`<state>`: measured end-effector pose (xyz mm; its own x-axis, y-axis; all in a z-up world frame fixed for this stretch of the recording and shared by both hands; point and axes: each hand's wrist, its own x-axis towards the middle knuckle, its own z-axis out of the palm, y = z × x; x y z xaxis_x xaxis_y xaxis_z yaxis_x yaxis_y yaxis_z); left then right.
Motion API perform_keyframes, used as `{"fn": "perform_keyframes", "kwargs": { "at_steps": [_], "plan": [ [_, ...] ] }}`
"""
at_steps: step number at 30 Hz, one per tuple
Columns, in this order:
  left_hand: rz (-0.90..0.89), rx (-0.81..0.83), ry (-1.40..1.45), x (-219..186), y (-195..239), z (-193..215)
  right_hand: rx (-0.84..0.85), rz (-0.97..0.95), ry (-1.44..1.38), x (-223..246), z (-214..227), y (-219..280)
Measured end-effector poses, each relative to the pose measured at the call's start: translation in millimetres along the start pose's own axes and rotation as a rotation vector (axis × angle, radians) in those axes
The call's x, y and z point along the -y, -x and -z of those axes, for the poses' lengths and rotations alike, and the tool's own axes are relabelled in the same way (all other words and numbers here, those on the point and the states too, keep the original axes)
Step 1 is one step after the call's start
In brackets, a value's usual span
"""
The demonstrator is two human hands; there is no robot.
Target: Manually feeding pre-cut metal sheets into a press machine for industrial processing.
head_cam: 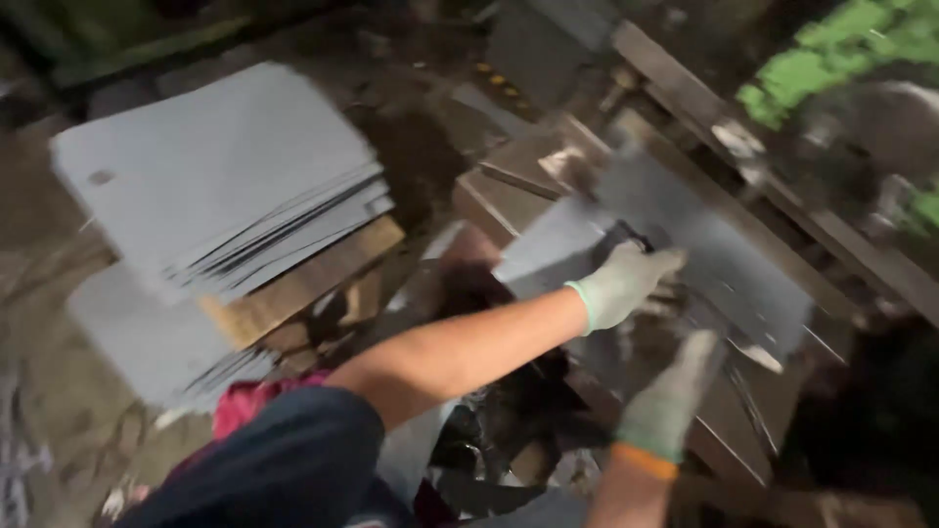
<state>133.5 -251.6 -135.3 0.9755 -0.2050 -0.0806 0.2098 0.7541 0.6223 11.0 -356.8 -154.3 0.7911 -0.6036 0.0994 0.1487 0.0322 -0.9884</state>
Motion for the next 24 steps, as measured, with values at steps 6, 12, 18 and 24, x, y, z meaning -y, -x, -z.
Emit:
{"fn": "perform_keyframes", "kwargs": {
  "at_steps": [6, 12, 18, 24],
  "plan": [
    [-0.042, -0.026, -1.432, -199, 103, 113, 0.190, -0.357, -0.600, 22, -20, -89],
    [-0.675, -0.676, -2.488, -233, 165, 282, 0.200, -0.395, -0.657, -28, 5, -138],
    [-0.796, -0.507, -2.518, -211, 198, 276, 0.109, -0.355, -0.632, -36, 3, -32],
    [-1.183, -0.447, -1.960, -286, 219, 144, 0.111, -0.306, -0.383, -48, 17, 89]
  ]
}}
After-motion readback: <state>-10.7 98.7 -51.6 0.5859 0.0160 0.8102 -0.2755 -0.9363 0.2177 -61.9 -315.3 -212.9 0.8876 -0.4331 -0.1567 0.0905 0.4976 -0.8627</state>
